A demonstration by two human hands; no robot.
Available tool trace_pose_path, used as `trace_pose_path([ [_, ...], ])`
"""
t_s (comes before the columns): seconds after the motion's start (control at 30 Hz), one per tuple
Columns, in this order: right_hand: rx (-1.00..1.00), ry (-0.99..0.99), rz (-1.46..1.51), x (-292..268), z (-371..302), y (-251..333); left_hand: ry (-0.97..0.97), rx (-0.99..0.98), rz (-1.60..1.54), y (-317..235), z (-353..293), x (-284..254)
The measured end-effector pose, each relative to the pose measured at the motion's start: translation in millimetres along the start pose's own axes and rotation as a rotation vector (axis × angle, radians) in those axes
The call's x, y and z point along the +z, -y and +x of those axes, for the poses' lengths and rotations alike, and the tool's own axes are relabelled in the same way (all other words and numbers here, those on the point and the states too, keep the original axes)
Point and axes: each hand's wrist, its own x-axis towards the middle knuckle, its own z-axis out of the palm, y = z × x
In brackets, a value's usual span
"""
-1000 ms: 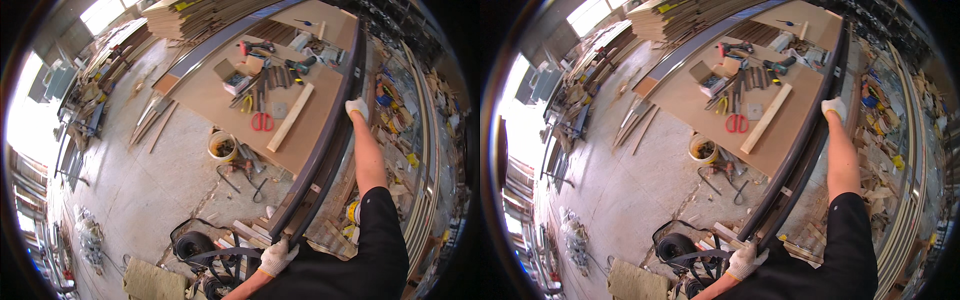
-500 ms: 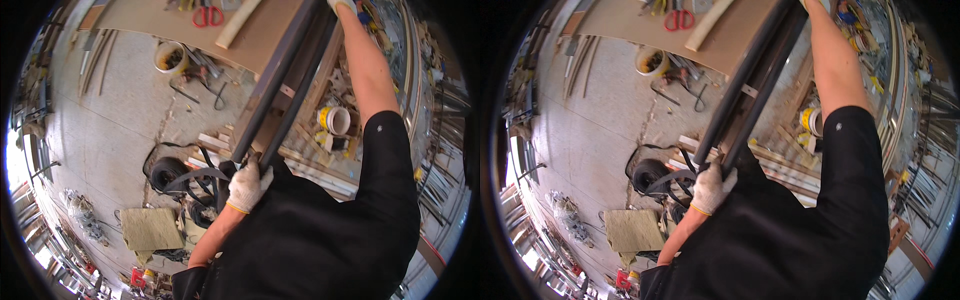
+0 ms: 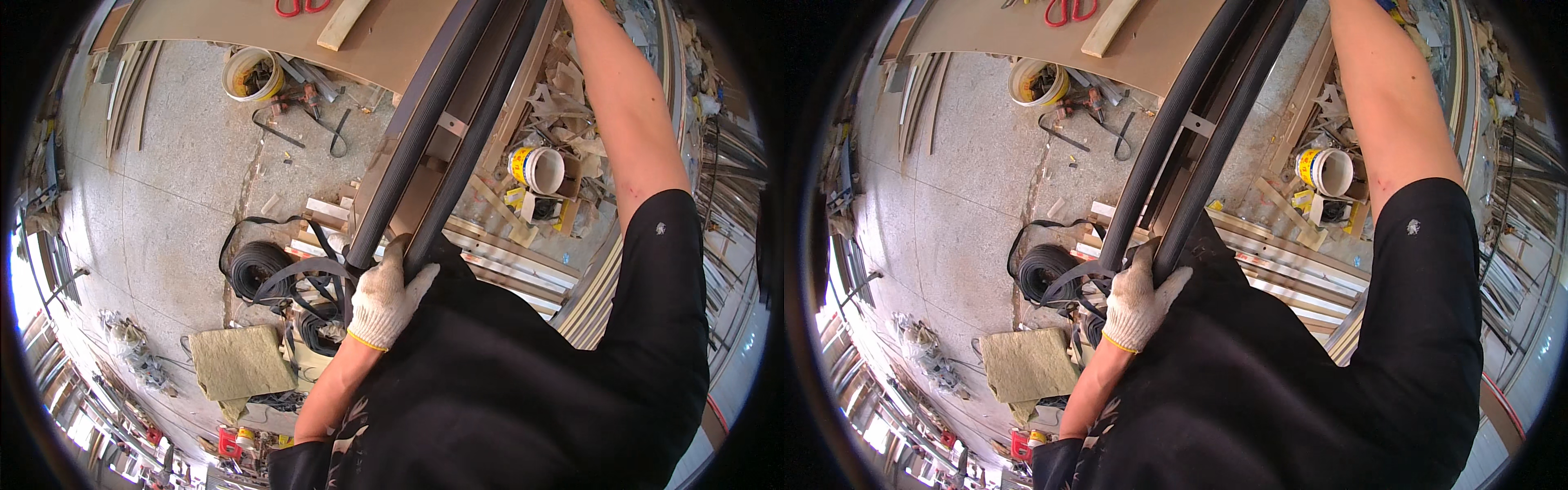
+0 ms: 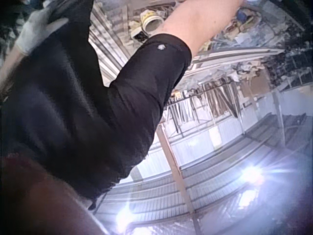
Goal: The person uses pliers to repeatedly tap and secure a black rubber seal into the groove of a long window frame. The person holds the frame with one hand while using the pliers with the other to press the seal along the length of the frame.
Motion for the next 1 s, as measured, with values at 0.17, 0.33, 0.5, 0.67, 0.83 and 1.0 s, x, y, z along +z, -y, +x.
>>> trace_pose_path([
  [0.17, -0.005, -0.077, 0.069, 22.4, 19.6, -13.7, 0.009, -0.093, 0.004, -2.0, -1.0, 1.3],
  [0.33, -0.014, -0.013, 0.135, 19.6, 22.3, -18.7, 0.022, -0.136, 0.058, -12.8, 7.5, -2.1],
  [0.5, -0.072, 0.220, 0.290, 24.6, 47.9, -34.4, -0.258, 0.086, 0.361, -31.7, -2.2, 5.3],
  [0.67, -0.261, 0.542, 0.752, 1.7, 24.4, -88.8, -0.611, 0.314, 0.582, -53.8, -5.4, 28.3],
  [0.83, -0.258, 0.971, 1.152, -12.5, 24.5, -133.9, -0.634, 0.312, 0.957, -92.0, 94.2, 52.2],
  [1.0, -0.216, 1.147, 1.342, -6.6, 20.5, -163.6, -0.580, 0.476, 1.031, -160.8, 216.3, 50.0],
])
